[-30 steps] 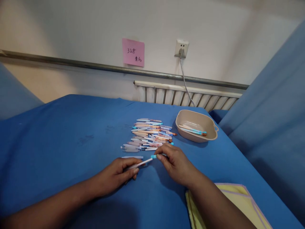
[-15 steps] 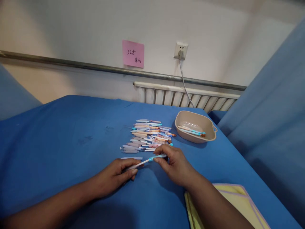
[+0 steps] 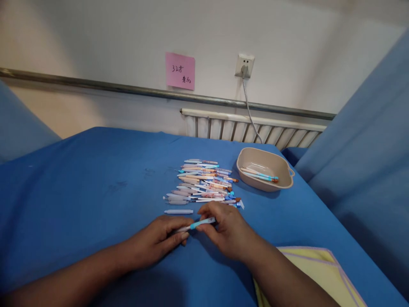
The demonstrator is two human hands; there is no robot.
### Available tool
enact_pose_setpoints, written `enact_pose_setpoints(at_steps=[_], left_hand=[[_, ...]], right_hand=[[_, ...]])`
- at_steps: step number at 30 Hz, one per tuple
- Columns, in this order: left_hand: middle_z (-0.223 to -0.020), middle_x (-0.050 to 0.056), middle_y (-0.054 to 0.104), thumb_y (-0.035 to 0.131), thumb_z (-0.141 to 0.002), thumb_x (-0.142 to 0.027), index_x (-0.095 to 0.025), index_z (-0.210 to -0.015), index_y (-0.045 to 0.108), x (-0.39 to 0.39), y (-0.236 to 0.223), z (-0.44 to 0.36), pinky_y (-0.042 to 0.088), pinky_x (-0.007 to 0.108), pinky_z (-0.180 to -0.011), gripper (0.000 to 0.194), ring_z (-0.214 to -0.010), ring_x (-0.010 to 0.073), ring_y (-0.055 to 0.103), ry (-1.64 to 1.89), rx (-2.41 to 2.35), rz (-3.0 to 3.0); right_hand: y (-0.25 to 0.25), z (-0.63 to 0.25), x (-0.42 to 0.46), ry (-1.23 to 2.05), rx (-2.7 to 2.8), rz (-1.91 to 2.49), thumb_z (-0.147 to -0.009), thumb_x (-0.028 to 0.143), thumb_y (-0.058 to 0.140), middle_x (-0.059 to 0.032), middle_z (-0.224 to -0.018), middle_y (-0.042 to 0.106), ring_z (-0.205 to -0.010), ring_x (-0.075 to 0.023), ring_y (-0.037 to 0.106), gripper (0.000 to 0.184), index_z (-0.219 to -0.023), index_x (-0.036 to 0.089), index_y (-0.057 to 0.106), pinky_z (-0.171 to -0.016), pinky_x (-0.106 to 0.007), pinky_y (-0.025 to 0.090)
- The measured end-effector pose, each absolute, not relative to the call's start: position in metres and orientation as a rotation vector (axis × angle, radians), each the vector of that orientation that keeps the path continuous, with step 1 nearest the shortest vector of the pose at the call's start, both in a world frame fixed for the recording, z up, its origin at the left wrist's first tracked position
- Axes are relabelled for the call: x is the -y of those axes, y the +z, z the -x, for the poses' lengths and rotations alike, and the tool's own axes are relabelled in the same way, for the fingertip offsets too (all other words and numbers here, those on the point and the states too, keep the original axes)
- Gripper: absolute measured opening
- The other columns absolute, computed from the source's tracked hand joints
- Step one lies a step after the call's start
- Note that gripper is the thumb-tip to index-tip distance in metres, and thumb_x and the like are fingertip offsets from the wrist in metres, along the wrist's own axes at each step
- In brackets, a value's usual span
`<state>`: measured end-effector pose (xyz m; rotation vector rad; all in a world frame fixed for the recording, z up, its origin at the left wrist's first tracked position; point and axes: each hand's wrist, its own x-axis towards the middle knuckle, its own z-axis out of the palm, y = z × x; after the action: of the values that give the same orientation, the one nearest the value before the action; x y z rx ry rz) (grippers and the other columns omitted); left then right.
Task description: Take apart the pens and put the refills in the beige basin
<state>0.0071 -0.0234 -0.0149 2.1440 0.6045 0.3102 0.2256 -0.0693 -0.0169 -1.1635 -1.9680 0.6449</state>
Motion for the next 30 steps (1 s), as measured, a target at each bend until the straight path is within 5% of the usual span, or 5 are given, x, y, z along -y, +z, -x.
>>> enact_pose_setpoints(at_steps=[14,20,30], left_hand=[[-0.073,-0.001,0.056,0.044,-0.094,-0.030,-0.015,-0.086,0.061,0.027,-0.020,-0.011,0.041,0.019,-0.064,0.024,-0.069,0.0112,0.053,0.279,-0.551,-1.991],[-0.070,-0.004,0.056,0.057,-0.085,-0.032,-0.017,-0.097,0.054,0.030,-0.022,-0.011,0.046,0.019,-0.054,0.019,-0.056,0.0096,0.054,0.405,-0.799,-1.756],[-0.075,-0.001,0.065,0.059,-0.082,-0.025,-0.018,-0.090,0.066,0.029,-0.013,-0.006,0.043,0.020,-0.063,0.013,-0.068,0.0119,0.056,0.595,-0.878,-2.007]], right_hand=[[-0.010,-0.208,0.079,0.651,1.918,1.020,-0.078,0.019,0.067,-0.0007,-0.079,0.064,-0.072,-0.0124,0.059,0.011,-0.083,0.019,0.057,-0.065,-0.023,0.043],[-0.017,-0.220,0.068,0.657,1.867,1.232,-0.080,0.028,0.067,0.0018,-0.068,0.063,-0.061,-0.0115,0.056,0.012,-0.075,0.019,0.060,-0.058,-0.022,0.039],[-0.017,-0.218,0.075,0.668,2.059,1.191,-0.089,0.019,0.052,-0.0017,-0.084,0.062,-0.073,-0.0144,0.056,0.008,-0.097,0.020,0.052,-0.065,-0.025,0.040]])
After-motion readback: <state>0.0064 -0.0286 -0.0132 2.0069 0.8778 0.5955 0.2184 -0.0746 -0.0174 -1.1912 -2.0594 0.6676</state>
